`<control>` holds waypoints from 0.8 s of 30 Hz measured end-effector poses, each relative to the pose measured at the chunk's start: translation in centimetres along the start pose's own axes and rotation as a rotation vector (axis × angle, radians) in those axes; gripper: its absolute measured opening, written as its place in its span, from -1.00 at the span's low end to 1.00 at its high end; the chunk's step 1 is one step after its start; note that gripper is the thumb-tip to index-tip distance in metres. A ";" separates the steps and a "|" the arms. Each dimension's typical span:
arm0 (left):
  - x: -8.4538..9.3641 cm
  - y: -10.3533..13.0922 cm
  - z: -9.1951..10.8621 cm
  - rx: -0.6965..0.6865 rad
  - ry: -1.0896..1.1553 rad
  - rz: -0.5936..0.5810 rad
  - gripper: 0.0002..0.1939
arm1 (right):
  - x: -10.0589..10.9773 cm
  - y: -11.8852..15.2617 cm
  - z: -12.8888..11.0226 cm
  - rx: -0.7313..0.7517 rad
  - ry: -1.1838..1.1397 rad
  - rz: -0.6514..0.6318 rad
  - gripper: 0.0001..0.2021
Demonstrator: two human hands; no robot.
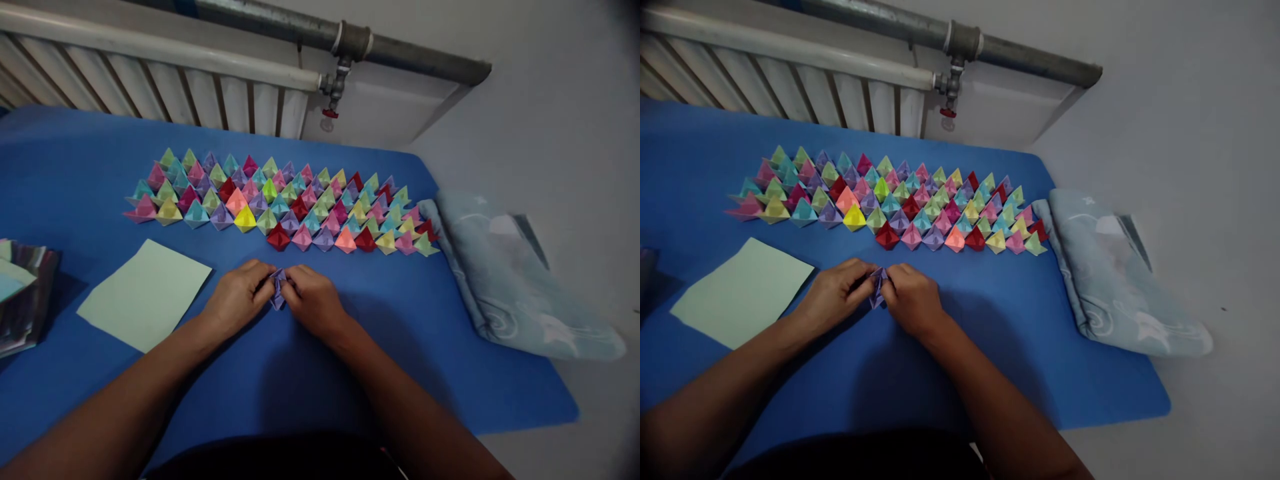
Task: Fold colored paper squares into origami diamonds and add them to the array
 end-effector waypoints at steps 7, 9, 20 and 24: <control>-0.2 -0.1 -0.1 0.030 -0.019 -0.021 -0.83 | -0.2 -0.2 -0.1 -0.039 0.013 -0.028 -0.87; -0.3 -0.1 -0.2 0.027 -0.040 -0.035 -0.82 | -0.2 -0.2 -0.1 -0.045 0.019 -0.021 -0.87; -0.6 0.0 -0.2 0.043 -0.107 -0.062 -0.79 | -0.4 -0.3 -0.1 -0.034 0.070 -0.010 -0.86; -0.8 0.0 -0.5 0.028 -0.134 -0.098 -0.81 | -0.5 -0.4 -0.1 -0.029 0.069 0.006 -0.86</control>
Point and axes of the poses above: each hand's wrist, its own y-axis away from the middle knuckle, its own x-axis out of the back of the hand, z = x × y, the point moved 4 cm from there along -y, towards the middle knuckle, and after that the axes turned 2 degrees about -x, right-handed, at the moved point
